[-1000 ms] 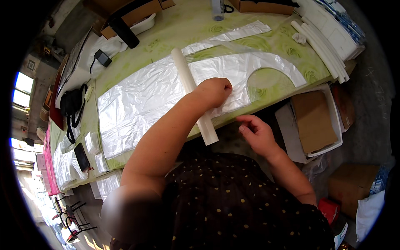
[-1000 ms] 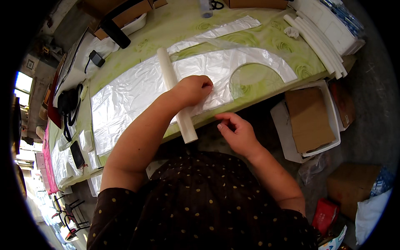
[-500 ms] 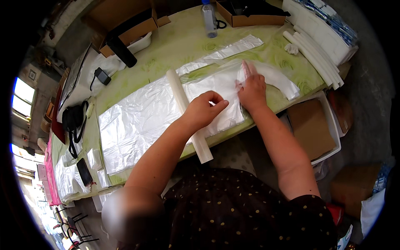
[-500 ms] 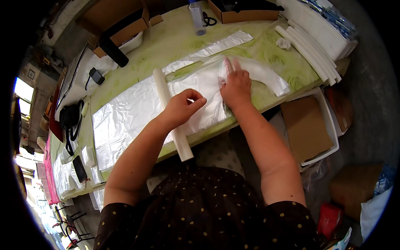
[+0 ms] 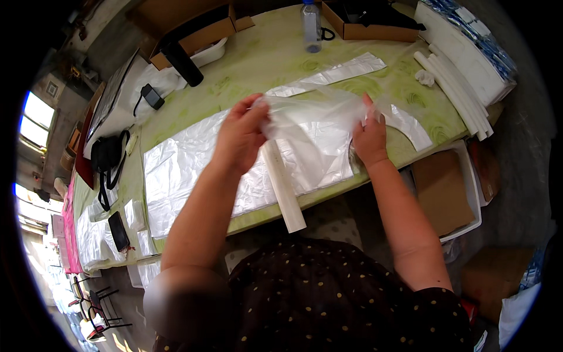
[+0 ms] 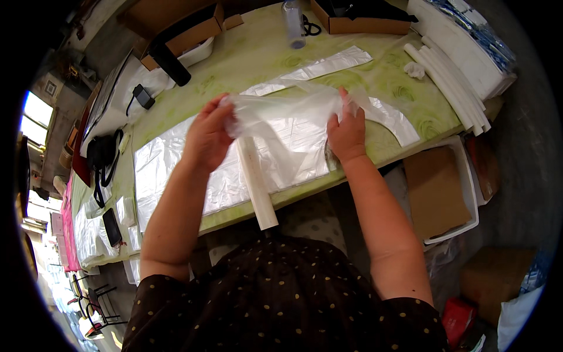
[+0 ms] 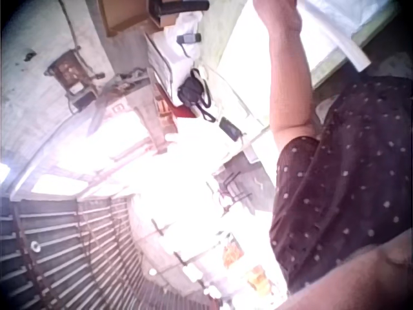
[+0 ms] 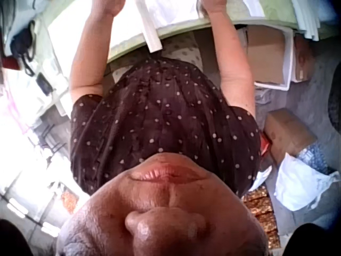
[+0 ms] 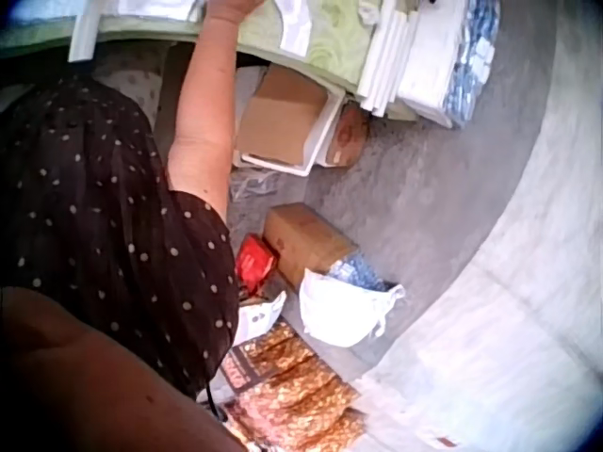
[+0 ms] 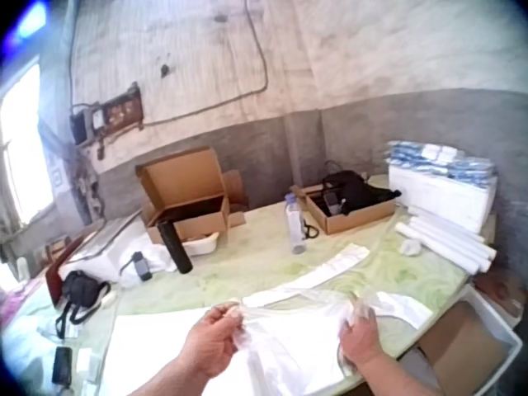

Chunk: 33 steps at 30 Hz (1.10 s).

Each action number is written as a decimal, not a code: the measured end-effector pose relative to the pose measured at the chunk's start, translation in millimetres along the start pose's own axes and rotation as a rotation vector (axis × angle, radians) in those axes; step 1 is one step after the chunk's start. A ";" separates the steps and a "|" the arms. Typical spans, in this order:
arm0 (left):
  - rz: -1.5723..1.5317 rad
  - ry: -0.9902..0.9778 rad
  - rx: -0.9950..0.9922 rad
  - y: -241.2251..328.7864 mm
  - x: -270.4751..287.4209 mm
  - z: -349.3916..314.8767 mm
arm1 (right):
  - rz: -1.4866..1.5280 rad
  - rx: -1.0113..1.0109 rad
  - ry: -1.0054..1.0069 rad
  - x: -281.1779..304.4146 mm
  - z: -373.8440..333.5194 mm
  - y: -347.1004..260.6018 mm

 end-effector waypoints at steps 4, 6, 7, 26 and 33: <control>0.160 0.342 -0.046 44.3 116.3 -43.2 | 0.035 -0.096 0.005 -4.8 2.2 10.7; 0.364 0.493 0.050 41.2 176.3 -57.1 | 0.037 -0.092 0.013 -8.7 1.9 11.4; 0.492 0.577 0.099 38.0 194.0 -63.0 | 0.052 -0.125 -0.024 -8.9 2.4 11.9; 0.604 0.260 -0.329 -39.4 115.3 -38.4 | 0.262 0.297 -0.263 16.2 -58.3 -114.2; 1.461 0.226 -0.614 -57.9 98.9 -46.7 | 0.398 0.386 -0.563 -26.3 -98.9 -166.9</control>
Point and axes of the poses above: each hand's wrist, its own z-axis towards the middle knuckle, its own x-axis out of the back of the hand, y = z × x, the point moved 4 cm from there along z, towards the middle knuckle, and after that the axes turned 4 degrees about x, right-handed, at the moved point
